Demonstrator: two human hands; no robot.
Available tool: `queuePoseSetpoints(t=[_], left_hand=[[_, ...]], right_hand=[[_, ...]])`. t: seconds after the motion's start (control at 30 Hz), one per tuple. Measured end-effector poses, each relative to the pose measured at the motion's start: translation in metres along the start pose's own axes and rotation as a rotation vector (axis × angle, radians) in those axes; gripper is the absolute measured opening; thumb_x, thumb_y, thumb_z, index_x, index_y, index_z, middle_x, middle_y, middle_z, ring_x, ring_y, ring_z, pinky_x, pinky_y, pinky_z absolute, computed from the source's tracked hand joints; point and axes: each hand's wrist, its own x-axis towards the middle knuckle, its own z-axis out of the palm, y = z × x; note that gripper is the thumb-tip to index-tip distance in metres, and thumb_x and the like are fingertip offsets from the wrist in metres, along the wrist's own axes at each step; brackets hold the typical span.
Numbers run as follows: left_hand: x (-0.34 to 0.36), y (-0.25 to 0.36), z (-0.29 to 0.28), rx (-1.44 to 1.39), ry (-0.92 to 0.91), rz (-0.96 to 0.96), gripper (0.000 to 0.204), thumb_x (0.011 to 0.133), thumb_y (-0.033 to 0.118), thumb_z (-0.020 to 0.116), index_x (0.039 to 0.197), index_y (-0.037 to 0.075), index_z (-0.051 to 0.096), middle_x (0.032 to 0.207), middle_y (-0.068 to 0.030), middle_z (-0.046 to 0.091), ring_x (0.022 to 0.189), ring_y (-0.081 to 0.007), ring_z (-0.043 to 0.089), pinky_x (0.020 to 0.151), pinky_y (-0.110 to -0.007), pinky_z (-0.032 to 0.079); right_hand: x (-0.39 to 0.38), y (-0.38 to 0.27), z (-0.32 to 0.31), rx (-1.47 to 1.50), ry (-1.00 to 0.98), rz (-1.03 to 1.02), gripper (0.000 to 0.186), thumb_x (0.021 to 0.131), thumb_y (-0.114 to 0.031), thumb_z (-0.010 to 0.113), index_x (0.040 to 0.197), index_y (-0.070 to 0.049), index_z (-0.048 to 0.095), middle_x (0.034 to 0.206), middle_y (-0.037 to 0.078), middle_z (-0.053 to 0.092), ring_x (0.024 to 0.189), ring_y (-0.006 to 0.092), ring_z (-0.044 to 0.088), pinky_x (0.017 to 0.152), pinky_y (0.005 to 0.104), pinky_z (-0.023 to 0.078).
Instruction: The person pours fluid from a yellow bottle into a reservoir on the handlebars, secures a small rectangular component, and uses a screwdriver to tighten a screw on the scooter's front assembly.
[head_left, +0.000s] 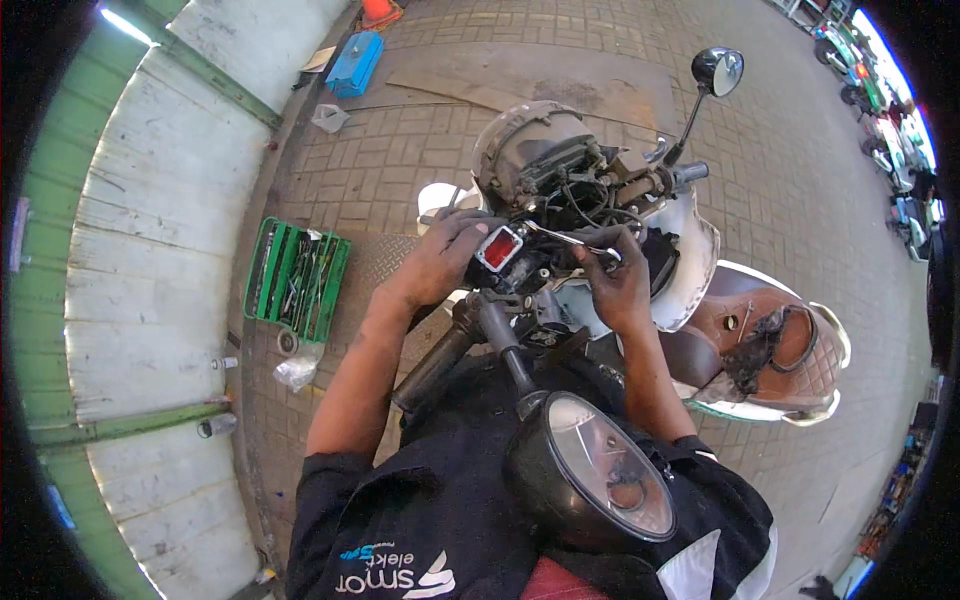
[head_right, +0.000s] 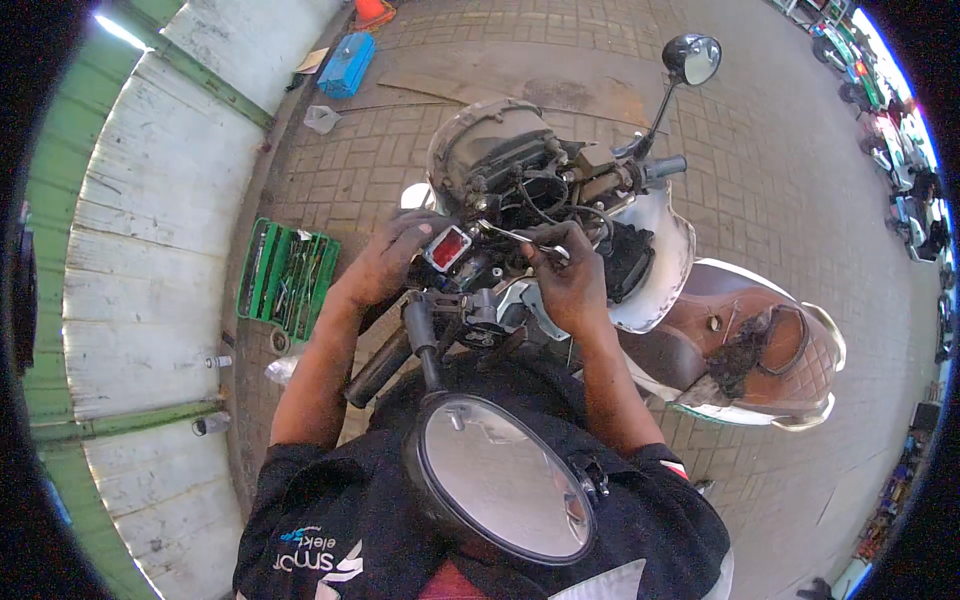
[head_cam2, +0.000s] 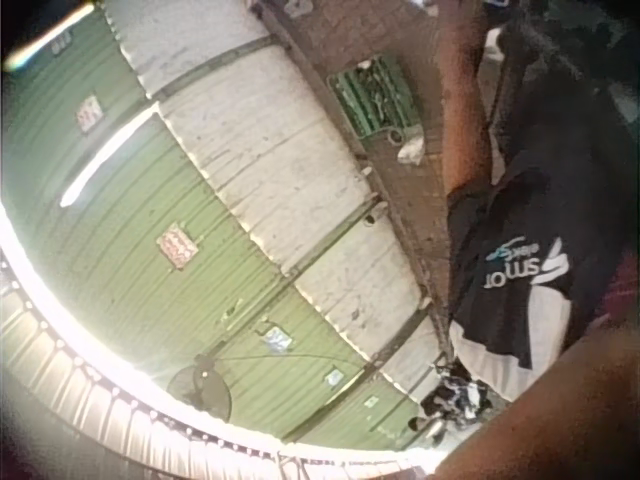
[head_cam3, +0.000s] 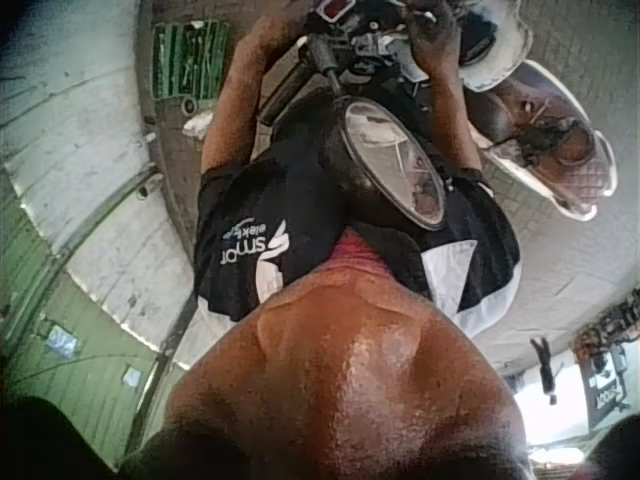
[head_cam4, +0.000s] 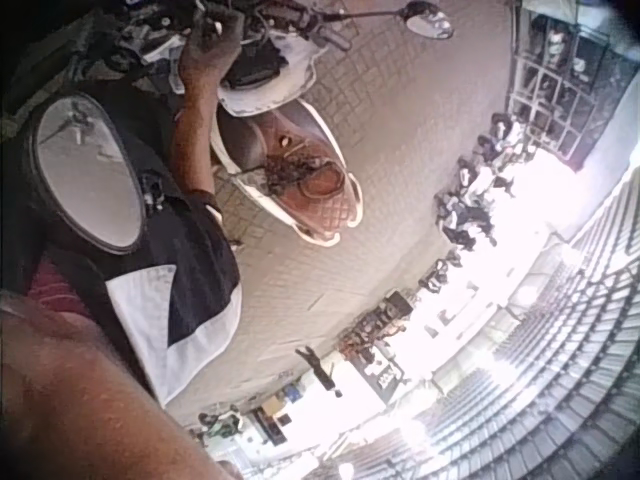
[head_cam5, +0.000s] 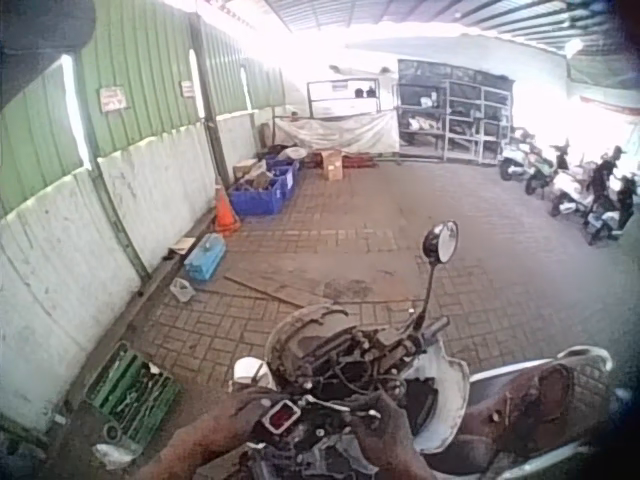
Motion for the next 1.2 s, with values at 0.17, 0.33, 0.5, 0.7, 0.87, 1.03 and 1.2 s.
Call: queuePoseSetpoints(t=[0.17,0.33,0.5,0.7,0.87,1.03,1.2], left_hand=[[0.002,-0.007,-0.002,0.175,0.055,0.146,0.04,0.1,0.025,0.042,0.121,-0.001,0.064,0.129,-0.0214,0.058,0.127,-0.0345,0.045,0.112,-0.041,0.032],[0.005,-0.005,0.0,-0.016,0.06,-0.005,0.04,0.1,0.026,0.044,0.119,-0.002,0.065,0.127,-0.0218,0.059,0.125,-0.0339,0.047,0.11,-0.04,0.034],[-0.001,-0.006,0.004,-0.076,0.137,-0.033,0.039,0.099,0.025,0.046,0.118,-0.003,0.065,0.127,-0.0221,0.058,0.119,-0.0344,0.053,0.105,-0.04,0.04],[-0.004,-0.03,-0.001,0.338,0.088,0.209,0.039,0.1,0.024,0.045,0.126,-0.001,0.061,0.131,-0.0228,0.056,0.123,-0.037,0.051,0.107,-0.042,0.04],[-0.006,0.013,0.001,-0.007,0.07,-0.045,0.044,0.104,0.031,0.038,0.128,0.002,0.061,0.134,-0.023,0.056,0.128,-0.0365,0.047,0.112,-0.042,0.034],[-0.003,-0.01,0.002,-0.065,0.026,0.01,0.044,0.103,0.03,0.039,0.128,0.002,0.061,0.132,-0.0223,0.057,0.128,-0.0361,0.047,0.113,-0.042,0.033],[-0.005,-0.008,0.001,0.077,0.077,0.109,0.043,0.101,0.028,0.041,0.124,-0.002,0.063,0.13,-0.0174,0.058,0.124,-0.0286,0.052,0.11,-0.036,0.035]], right_hand=[[0.008,0.009,-0.006,0.008,-0.029,-0.015,0.016,0.091,-0.008,0.07,0.102,-0.002,0.06,0.101,0.01,0.068,0.091,0.0125,0.063,0.08,0.0286,0.051],[0.01,0.015,-0.004,-0.028,-0.028,-0.058,0.02,0.089,-0.008,0.072,0.105,-0.003,0.059,0.096,0.009,0.068,0.086,0.0129,0.063,0.075,0.0291,0.05],[0.024,-0.007,0.016,-0.056,0.101,-0.214,0.023,0.087,-0.014,0.075,0.104,-0.005,0.062,0.091,0.011,0.071,0.086,0.0207,0.07,0.077,0.0325,0.053],[0.058,-0.052,0.054,-0.564,-0.279,-0.837,0.019,0.088,-0.022,0.066,0.1,-0.007,0.066,0.086,0.013,0.068,0.076,0.037,0.066,0.068,0.045,0.053],[0.08,-0.073,0.028,-0.608,-0.252,-0.381,0.027,0.09,-0.031,0.066,0.102,-0.007,0.061,0.089,0.02,0.068,0.085,0.0426,0.066,0.07,0.0487,0.052],[0.06,-0.042,0.01,-0.462,-0.059,-0.33,0.028,0.089,-0.028,0.07,0.101,-0.004,0.062,0.087,0.019,0.07,0.084,0.0404,0.068,0.073,0.0439,0.053],[0.026,-0.001,0.006,-0.232,0.065,-0.127,0.024,0.088,-0.02,0.074,0.096,-0.002,0.061,0.088,0.013,0.069,0.08,0.0223,0.067,0.075,0.0344,0.051]])
